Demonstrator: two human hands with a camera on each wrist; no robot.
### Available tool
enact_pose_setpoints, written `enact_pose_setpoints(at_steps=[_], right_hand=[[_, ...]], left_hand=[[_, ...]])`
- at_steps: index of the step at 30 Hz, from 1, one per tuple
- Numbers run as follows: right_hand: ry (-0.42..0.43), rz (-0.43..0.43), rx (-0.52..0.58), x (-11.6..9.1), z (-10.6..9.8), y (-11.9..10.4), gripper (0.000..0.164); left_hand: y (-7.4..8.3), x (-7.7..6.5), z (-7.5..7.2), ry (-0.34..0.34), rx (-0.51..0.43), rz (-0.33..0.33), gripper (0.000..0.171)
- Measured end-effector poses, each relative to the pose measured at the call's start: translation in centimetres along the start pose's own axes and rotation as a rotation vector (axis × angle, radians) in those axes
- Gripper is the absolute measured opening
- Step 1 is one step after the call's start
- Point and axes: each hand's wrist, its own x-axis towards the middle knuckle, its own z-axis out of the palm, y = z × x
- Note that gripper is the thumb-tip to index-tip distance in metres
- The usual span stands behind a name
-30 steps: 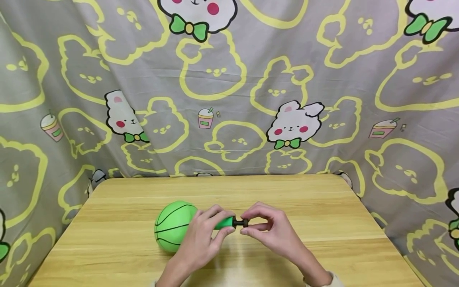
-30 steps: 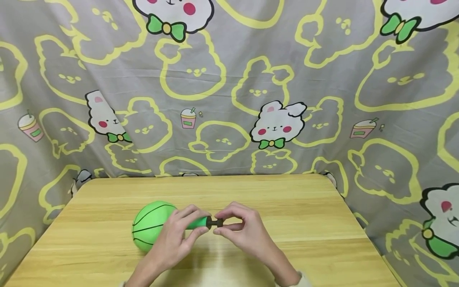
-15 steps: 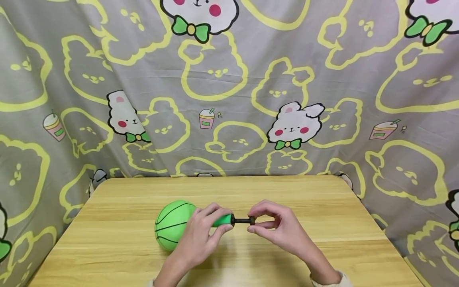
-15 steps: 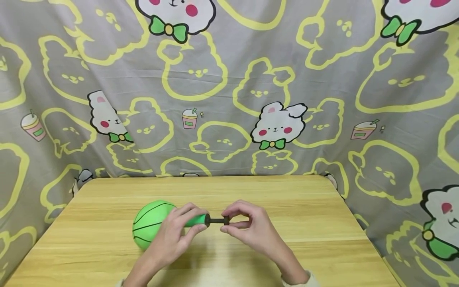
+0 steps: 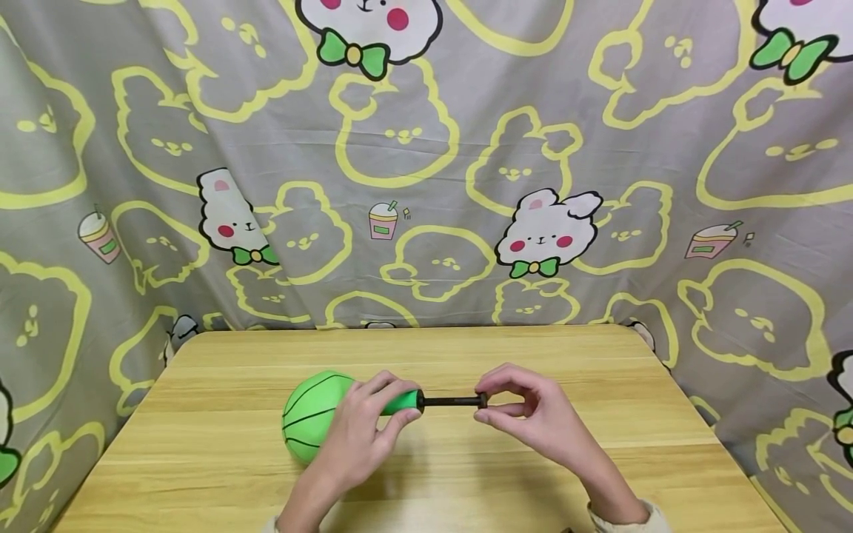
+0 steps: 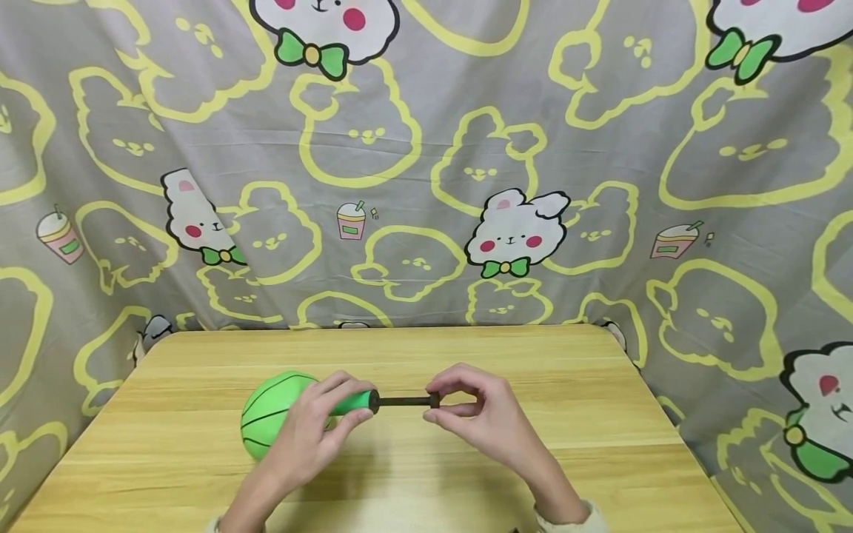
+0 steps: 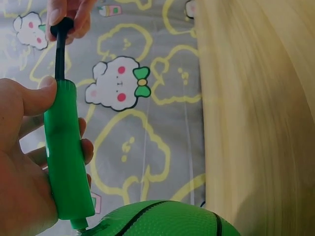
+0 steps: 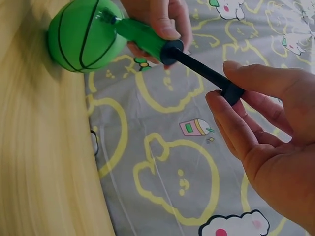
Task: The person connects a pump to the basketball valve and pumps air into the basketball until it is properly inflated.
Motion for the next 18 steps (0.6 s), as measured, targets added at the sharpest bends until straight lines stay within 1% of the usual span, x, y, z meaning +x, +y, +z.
enact_pose_setpoints(at_steps=[3,10,14,18], right_hand=[[0.004,-0.019,-0.004,-0.1,-0.6,-0.2,0.029],[0.028,0.023,0.002,-0.3,-1.4,-0.6,0.029],[0.035,0.029,0.013,-0.3,-1.6,-0.5,0.029],[0.033,0.015,0.013,-0.3,-1.8,-0.4,0.029]], left_hand=[[-0.1,0.0,-0.2,0.003,0.005,-0.007,0.024],[-0.4,0.1,-0.5,0.029,0.018,0.0,0.024],[-0.5,0.1,-0.5,0.035,0.025,0.005,0.023],[-0.3,0.1,-0.4,0.036,0.025,0.008,0.023]])
